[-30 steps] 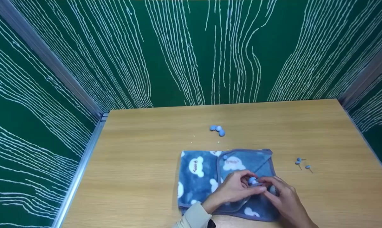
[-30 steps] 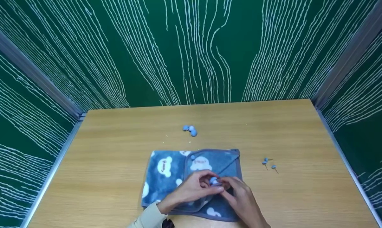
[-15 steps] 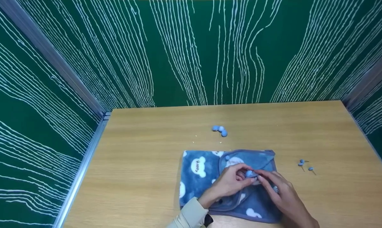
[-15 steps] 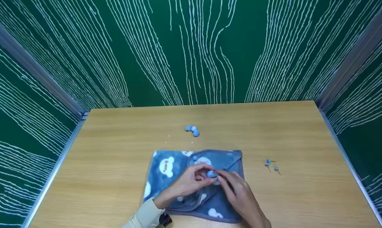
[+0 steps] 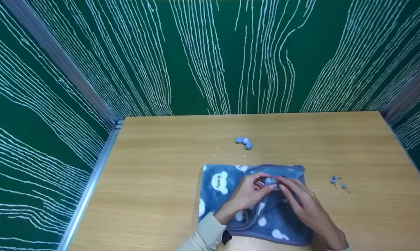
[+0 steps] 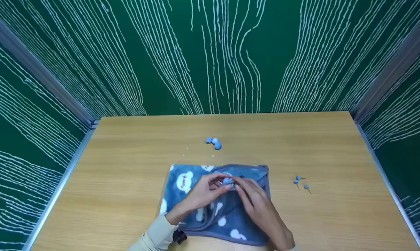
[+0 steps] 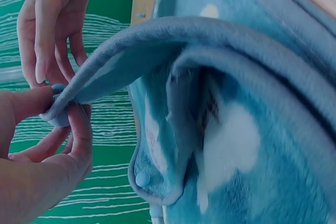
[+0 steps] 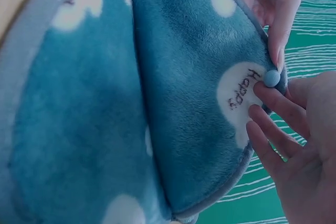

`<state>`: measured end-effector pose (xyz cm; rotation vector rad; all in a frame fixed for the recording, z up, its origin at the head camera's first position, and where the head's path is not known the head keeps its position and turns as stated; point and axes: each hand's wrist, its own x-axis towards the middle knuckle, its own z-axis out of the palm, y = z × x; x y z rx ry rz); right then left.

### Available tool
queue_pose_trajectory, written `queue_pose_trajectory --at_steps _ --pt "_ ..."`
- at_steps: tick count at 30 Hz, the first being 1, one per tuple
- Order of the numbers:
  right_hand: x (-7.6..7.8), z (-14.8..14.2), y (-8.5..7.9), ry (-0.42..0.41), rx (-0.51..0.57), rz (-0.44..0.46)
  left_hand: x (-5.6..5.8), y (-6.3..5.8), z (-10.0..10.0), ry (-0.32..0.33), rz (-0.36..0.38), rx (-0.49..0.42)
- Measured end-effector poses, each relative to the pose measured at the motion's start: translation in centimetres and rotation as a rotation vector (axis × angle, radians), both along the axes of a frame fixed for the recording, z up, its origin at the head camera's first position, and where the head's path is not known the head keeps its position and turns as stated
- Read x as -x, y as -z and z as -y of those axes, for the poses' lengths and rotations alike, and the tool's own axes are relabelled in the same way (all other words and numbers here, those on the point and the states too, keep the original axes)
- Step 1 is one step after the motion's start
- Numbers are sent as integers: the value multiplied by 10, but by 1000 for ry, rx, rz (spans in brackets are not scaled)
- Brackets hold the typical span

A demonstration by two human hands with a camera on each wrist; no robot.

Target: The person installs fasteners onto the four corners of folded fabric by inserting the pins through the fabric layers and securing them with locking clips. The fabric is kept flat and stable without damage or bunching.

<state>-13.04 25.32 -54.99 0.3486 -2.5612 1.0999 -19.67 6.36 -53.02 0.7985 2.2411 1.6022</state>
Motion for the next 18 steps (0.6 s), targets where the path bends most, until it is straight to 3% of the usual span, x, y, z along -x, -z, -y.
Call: queue_pose_trajectory --at_steps 10,18 --pt "17 9 -4 -60 -18 86 9 -4 11 -81 7 -7" --pt "32 16 0 -127 -10 32 15 -1 19 -99 -27 37"
